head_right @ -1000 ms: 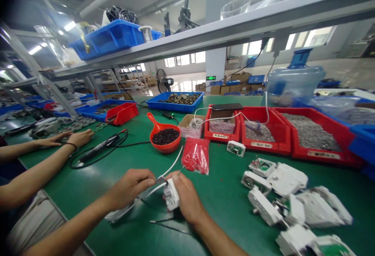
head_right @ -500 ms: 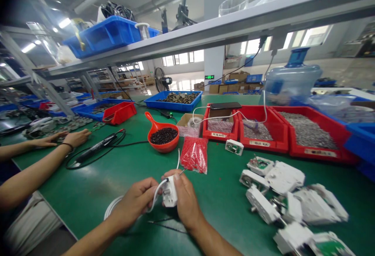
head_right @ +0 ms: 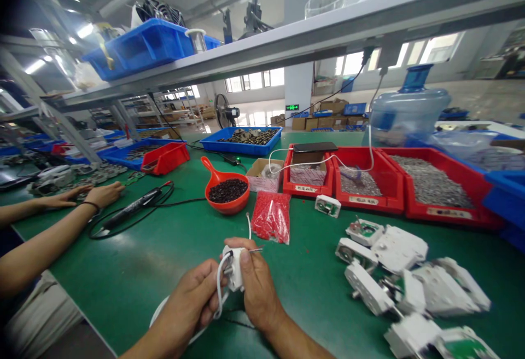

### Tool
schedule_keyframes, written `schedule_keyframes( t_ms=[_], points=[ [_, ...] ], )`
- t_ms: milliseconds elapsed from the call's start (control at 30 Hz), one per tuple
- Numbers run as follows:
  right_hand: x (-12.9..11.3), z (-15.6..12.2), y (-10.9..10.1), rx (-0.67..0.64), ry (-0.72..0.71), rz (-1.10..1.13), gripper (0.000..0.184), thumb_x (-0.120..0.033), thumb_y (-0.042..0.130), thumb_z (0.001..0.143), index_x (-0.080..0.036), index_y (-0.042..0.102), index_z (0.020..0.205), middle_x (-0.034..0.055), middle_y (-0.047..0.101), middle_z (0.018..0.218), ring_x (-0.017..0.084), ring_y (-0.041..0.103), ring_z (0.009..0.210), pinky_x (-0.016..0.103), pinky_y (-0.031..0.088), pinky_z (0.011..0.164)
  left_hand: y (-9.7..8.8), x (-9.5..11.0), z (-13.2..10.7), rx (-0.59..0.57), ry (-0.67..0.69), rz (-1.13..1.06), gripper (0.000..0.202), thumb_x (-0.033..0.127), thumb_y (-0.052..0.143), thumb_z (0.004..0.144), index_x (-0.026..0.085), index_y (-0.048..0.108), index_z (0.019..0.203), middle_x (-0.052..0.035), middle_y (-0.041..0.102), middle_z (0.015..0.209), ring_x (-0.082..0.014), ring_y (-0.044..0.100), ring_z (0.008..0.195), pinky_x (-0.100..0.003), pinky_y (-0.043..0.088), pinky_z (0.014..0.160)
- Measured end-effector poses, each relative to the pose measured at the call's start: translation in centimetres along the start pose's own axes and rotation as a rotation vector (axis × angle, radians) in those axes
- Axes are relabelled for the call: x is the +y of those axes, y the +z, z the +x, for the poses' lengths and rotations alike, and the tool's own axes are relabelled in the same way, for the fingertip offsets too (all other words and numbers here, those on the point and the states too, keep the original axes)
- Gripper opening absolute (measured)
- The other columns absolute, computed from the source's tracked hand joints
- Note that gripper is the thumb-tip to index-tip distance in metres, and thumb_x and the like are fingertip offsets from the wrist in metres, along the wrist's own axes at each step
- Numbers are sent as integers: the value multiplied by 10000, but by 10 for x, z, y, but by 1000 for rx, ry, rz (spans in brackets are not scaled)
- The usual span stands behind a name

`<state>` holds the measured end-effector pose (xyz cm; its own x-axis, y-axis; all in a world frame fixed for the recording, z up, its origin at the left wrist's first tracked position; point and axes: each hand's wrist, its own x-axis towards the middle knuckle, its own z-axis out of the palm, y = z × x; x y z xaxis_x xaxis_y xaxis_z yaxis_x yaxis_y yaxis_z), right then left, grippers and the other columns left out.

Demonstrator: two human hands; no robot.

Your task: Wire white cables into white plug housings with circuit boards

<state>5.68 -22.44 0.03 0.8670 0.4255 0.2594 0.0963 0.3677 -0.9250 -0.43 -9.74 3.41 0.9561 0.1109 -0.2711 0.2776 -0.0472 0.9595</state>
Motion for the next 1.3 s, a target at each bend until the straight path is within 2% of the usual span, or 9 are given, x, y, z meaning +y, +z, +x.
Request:
schedule_keyframes(
  t_ms=[200,400,667,800,933,1033,1133,1233,1300],
  points=[
    [-2,1,0,-15,32,95,386,-486,376,980,-204,561,1168,96,622,1067,205,615,847,315,508,732,-4,3,2,-6,37,53,568,712,523,774,146,473,750,39,467,508,-40,325,388,-146,209,385],
    [-3,-1,-1,-53,-69,24,341,-458,375,986,-230,604,1098,83,542,1255,220,581,1021,345,460,903,-22,10,2,-14,177,295,487,600,493,865,136,495,717,14,502,580,-61,401,485,-156,303,465],
    [-5,-4,1,-39,-89,-90,357,-463,335,997,-230,592,1083,69,566,1203,216,553,1053,317,440,891,-30,8,10,-87,245,337,444,536,471,902,140,490,700,22,473,567,-74,379,515,-170,292,497],
    [-8,-4,0,-78,-71,-126,382,-484,322,998,-215,578,1088,73,589,1153,210,558,1018,284,443,782,-38,9,18,-109,394,487,425,480,453,928,140,484,674,23,454,579,-83,402,558,-180,309,546],
    [-12,-3,-2,-133,-7,-150,379,-483,320,1001,-208,566,1086,50,608,990,150,548,741,265,411,645,-52,19,26,-168,589,737,372,385,416,970,140,520,711,6,515,658,-89,466,625,-193,330,623],
    [-14,-2,-3,-159,27,-174,370,-478,325,1002,-202,555,1091,22,579,854,139,508,677,262,393,622,-62,29,31,-240,738,969,309,319,395,985,148,557,784,-9,555,717,-101,500,677,-215,320,659],
    [-16,-1,-3,-174,21,-213,372,-471,319,1005,-195,561,1068,18,571,838,135,501,680,259,389,628,-68,39,35,-282,862,1160,282,295,381,987,154,564,825,-18,548,709,-118,499,684,-242,296,656],
    [-17,0,-3,-186,22,-239,375,-466,314,1008,-192,566,1056,11,562,813,131,499,678,255,386,632,-69,46,38,-308,917,1268,288,311,370,990,161,562,837,-22,544,713,-129,502,697,-254,286,657],
    [-18,2,-3,-185,27,-252,379,-464,312,1008,-189,570,1046,8,555,793,131,503,677,252,391,636,-69,48,39,-331,890,1273,300,335,359,997,170,556,843,-15,551,727,-125,511,706,-244,295,657]
  ],
)
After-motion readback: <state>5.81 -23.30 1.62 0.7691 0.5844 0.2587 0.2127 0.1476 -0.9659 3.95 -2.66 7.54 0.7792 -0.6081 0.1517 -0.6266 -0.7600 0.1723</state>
